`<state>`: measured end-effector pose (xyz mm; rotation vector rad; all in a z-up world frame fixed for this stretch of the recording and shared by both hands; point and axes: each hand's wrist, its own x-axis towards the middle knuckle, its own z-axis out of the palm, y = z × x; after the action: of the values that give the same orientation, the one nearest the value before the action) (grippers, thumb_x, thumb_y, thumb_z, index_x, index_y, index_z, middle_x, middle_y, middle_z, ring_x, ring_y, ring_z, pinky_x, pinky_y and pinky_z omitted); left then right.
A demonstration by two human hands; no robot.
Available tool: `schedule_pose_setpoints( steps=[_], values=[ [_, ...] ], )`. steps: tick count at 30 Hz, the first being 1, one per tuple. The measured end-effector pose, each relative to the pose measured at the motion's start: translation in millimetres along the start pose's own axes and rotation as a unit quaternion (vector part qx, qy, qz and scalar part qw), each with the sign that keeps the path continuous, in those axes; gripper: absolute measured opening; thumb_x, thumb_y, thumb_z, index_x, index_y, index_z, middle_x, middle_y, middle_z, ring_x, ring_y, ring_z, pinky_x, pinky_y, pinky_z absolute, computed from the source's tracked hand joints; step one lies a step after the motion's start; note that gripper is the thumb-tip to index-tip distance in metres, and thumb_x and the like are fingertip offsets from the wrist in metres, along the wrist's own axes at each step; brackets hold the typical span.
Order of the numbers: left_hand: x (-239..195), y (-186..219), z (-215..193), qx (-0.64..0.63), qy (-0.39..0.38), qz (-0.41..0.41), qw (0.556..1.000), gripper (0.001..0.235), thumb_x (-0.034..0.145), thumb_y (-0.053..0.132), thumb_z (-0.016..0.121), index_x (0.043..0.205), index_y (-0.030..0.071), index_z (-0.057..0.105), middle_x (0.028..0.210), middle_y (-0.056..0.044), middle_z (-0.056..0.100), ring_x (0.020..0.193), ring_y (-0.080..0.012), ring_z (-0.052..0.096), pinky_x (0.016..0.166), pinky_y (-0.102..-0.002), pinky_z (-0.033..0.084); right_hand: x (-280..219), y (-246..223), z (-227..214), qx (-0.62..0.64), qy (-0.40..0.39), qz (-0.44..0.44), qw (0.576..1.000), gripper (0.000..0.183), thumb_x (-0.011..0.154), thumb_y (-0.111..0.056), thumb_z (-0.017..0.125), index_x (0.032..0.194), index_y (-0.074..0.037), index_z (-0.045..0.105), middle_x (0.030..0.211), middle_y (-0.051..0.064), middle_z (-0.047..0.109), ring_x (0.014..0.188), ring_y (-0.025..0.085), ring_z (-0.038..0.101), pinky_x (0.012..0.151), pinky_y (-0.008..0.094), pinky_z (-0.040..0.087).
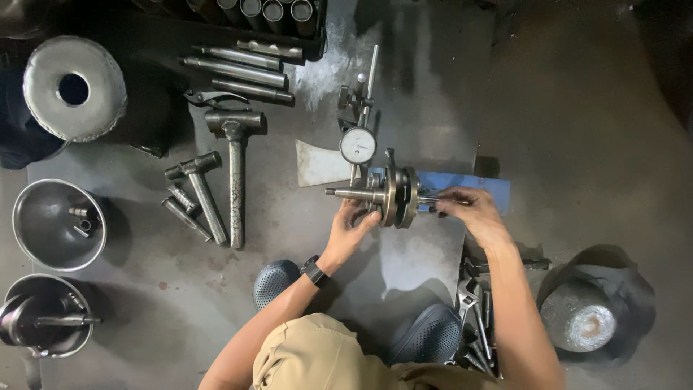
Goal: The person rotates a crankshaft assembly on the workbench beside a dial indicator and checks the gauge reading. They then wipe the crankshaft with a cloth, place it into a metal bowl, walk to a storage cabinet, and take out a small box.
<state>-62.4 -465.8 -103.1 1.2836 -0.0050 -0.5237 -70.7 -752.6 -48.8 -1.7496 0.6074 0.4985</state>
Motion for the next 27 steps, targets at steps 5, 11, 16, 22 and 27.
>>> schedule_pose_setpoints(
  steps=[5, 11, 16, 22, 27],
  values=[
    [-1, -15, -6, 0.054, 0.003, -0.001, 0.999, 0.071, 0.093, 0.033, 0.075, 0.144, -0.011, 0.05, 0.155, -0.017, 0.042, 0.143, -0.0319, 0.046, 0.118, -0.046, 0.043, -8, -22, 6, -0.022, -0.003, 0.025, 0.999, 0.029, 0.081, -0.016, 0.078, 0.108, -0.006, 0.077, 0.094, 0.009, 0.078, 0.082, 0.021, 0.073, 0.096, 0.042, 0.047],
    [-1, 0, 0, 0.01, 0.004, 0.003, 1.0, 0.068, 0.094, 0.031, 0.074, 0.142, -0.011, 0.05, 0.156, -0.017, 0.04, 0.143, -0.0321, 0.045, 0.118, -0.047, 0.042, 0, -2, 3, -0.052, 0.026, 0.047, 0.997, 0.024, 0.091, -0.02, 0.076, 0.108, -0.003, 0.08, 0.093, 0.01, 0.079, 0.09, 0.017, 0.07, 0.094, 0.04, 0.046],
    [-2, 1, 1, 0.007, 0.004, 0.005, 1.0, 0.072, 0.094, 0.03, 0.074, 0.147, -0.008, 0.046, 0.156, -0.016, 0.041, 0.143, -0.0301, 0.045, 0.119, -0.046, 0.041, -6, -15, 5, -0.018, 0.009, -0.007, 1.0, 0.029, 0.079, -0.011, 0.08, 0.106, -0.004, 0.078, 0.093, 0.007, 0.077, 0.086, 0.018, 0.072, 0.093, 0.039, 0.054],
    [-3, -5, 1, -0.013, 0.015, -0.001, 1.0, 0.075, 0.094, 0.031, 0.074, 0.15, -0.006, 0.043, 0.158, -0.016, 0.039, 0.145, -0.0303, 0.044, 0.12, -0.047, 0.04, -3, -2, -1, 0.003, 0.001, -0.011, 1.0, 0.036, 0.082, -0.027, 0.075, 0.112, -0.005, 0.076, 0.103, 0.01, 0.077, 0.102, 0.024, 0.07, 0.102, 0.044, 0.05],
    [-3, -6, -1, 0.002, 0.012, 0.001, 1.0, 0.077, 0.093, 0.031, 0.074, 0.151, -0.006, 0.04, 0.16, -0.015, 0.037, 0.145, -0.0305, 0.043, 0.119, -0.047, 0.041, 9, 19, 0, -0.057, 0.08, 0.078, 0.992, 0.045, 0.095, -0.042, 0.072, 0.112, -0.001, 0.077, 0.114, 0.013, 0.07, 0.112, 0.026, 0.062, 0.104, 0.05, 0.042]
  ],
)
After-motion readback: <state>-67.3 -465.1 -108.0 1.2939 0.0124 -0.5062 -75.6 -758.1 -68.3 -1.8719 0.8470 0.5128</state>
